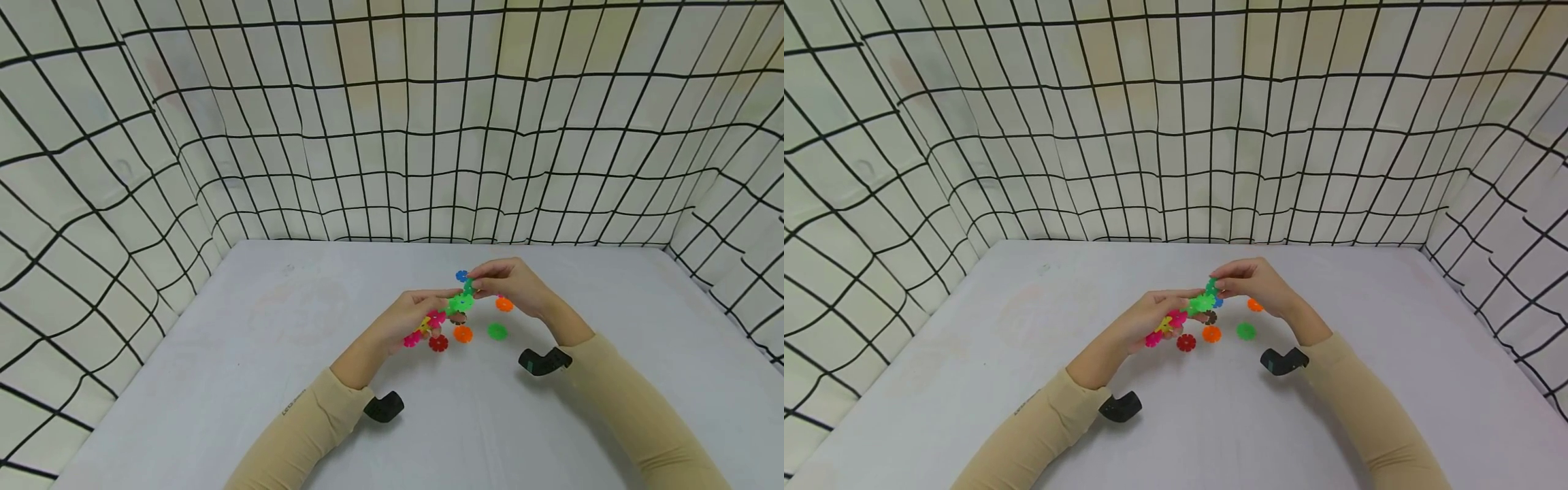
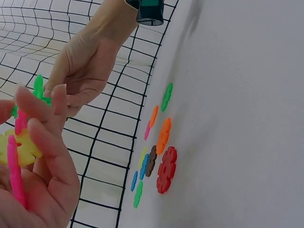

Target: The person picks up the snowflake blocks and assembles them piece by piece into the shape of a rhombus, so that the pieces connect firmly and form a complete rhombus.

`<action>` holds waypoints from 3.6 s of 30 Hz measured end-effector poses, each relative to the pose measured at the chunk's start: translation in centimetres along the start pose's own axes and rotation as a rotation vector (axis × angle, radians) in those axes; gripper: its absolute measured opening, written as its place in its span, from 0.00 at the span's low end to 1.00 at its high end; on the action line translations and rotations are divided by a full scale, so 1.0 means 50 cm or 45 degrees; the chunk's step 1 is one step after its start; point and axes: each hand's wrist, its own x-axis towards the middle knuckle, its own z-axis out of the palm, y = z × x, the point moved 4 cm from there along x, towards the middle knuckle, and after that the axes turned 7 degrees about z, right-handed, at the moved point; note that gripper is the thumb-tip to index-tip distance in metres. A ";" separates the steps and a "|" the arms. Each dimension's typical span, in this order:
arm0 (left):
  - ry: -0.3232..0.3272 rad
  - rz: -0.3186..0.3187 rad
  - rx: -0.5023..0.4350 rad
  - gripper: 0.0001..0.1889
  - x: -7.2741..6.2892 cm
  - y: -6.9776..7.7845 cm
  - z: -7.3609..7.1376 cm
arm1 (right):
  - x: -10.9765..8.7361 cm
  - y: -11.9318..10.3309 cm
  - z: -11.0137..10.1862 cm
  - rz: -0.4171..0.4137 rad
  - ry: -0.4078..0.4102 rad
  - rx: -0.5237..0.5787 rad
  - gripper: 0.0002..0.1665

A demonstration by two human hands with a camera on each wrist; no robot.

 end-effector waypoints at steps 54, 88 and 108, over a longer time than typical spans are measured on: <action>-0.003 0.288 0.467 0.23 -0.020 0.036 0.026 | -0.053 -0.009 0.021 -0.235 -0.045 0.065 0.17; 0.147 0.255 0.527 0.23 -0.011 0.021 0.018 | -0.081 0.023 -0.044 0.231 0.119 -0.424 0.20; 0.175 0.258 0.559 0.22 -0.011 0.020 0.015 | -0.076 0.070 -0.044 0.401 -0.048 -0.823 0.11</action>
